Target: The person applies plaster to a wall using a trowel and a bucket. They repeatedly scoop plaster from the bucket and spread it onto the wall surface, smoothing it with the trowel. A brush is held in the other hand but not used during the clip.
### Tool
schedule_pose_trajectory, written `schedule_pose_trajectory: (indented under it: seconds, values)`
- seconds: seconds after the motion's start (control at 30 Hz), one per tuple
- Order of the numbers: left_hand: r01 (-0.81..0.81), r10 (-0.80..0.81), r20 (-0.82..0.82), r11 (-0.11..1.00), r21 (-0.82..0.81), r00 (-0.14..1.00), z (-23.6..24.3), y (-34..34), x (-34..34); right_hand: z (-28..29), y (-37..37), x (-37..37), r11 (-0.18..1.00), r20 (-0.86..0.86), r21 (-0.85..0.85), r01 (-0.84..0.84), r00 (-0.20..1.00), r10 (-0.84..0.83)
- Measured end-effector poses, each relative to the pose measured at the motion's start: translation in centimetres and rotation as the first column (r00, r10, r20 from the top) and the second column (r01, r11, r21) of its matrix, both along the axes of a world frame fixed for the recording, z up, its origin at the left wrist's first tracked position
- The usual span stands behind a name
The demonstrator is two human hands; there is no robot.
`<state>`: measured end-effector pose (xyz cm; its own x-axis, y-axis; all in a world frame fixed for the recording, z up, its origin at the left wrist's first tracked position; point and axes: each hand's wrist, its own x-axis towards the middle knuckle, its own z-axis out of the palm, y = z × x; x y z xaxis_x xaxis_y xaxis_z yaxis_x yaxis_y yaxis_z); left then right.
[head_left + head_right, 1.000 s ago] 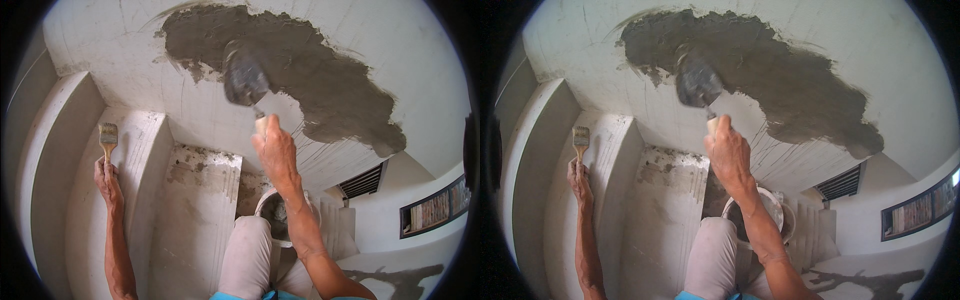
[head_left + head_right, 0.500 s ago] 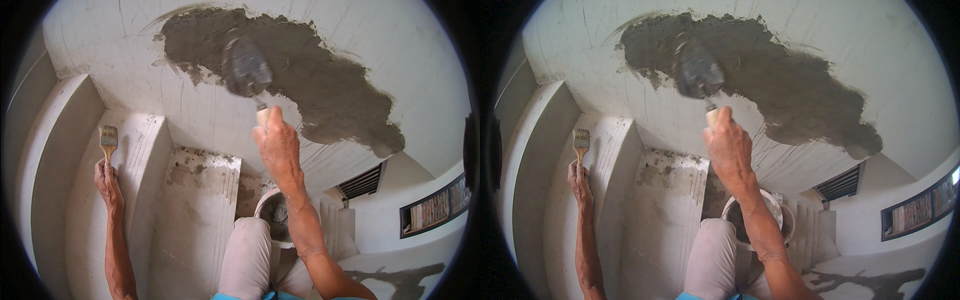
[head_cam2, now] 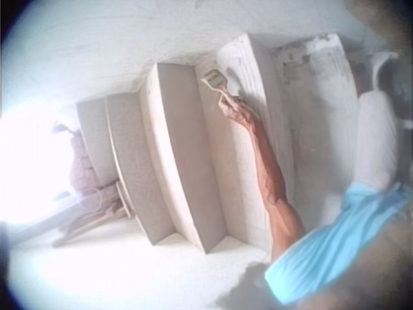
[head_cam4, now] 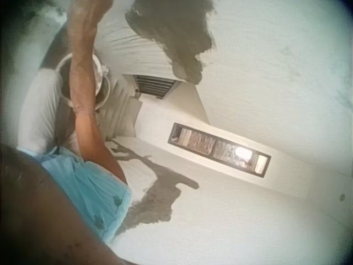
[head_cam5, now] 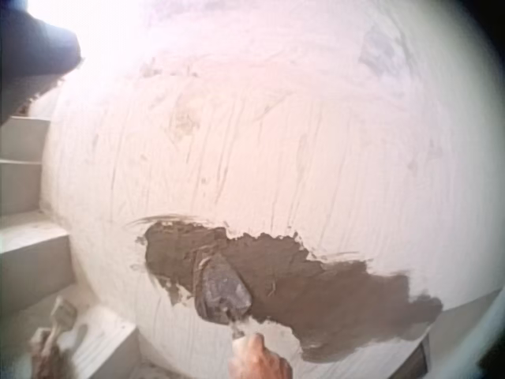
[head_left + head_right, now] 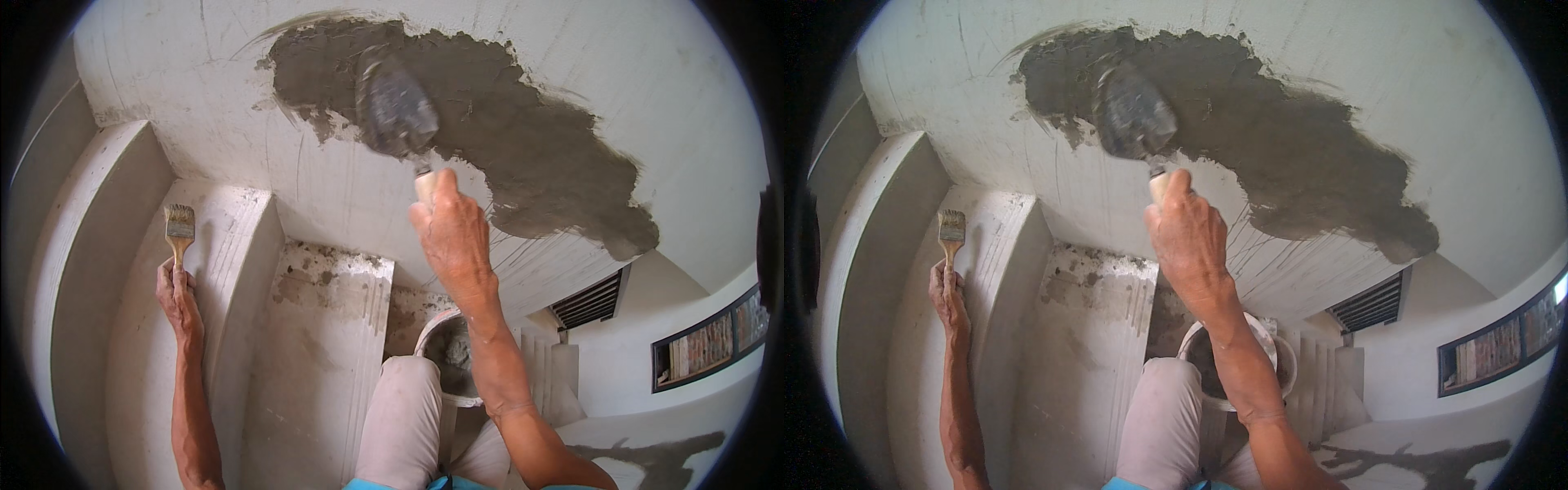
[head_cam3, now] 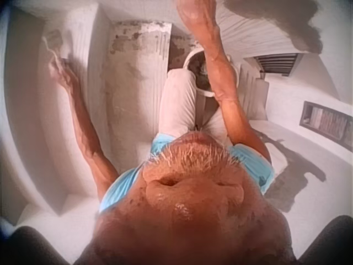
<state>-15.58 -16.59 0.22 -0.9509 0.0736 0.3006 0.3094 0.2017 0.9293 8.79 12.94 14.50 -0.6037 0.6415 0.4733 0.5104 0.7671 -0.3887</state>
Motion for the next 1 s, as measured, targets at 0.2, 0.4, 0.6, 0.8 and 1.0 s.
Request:
schedule_pose_trajectory:
  seconds: [0.2, 0.4, 0.6, 0.8, 1.0]
  values:
    - [-0.006, 0.005, -0.046, 1.0, -0.005, 0.999, -0.1, 0.2, 0.1, 0.2, 0.0, 0.9, 1.0, -0.222, 0.008, -0.024, 0.975, 0.025]
    - [-0.001, 0.0, -0.02, 1.0, -0.021, 1.0, 0.1, 0.2, 0.4, 0.8, 0.0, -1.9, 0.995, -0.04, 0.059, 0.081, 0.996, -0.079]
    - [-0.013, 0.013, 0.031, 1.0, -0.006, 0.999, 0.1, -0.1, 0.4, 0.2, -2.0, -2.4, 0.995, 0.086, -0.029, -0.099, 0.991, 0.101]
    - [-0.008, 0.008, -0.007, 1.0, -0.017, 1.0, -0.3, -0.1, 0.1, 2.2, -0.5, -1.7, 0.993, -0.092, 0.119, 0.026, 0.996, -0.015]
    - [-0.016, 0.016, 0.014, 1.0, -0.014, 1.0, 0.3, 0.1, 0.3, 1.0, -1.9, -4.0, 0.998, 0.163, 0.042, -0.05, 0.986, 0.042]
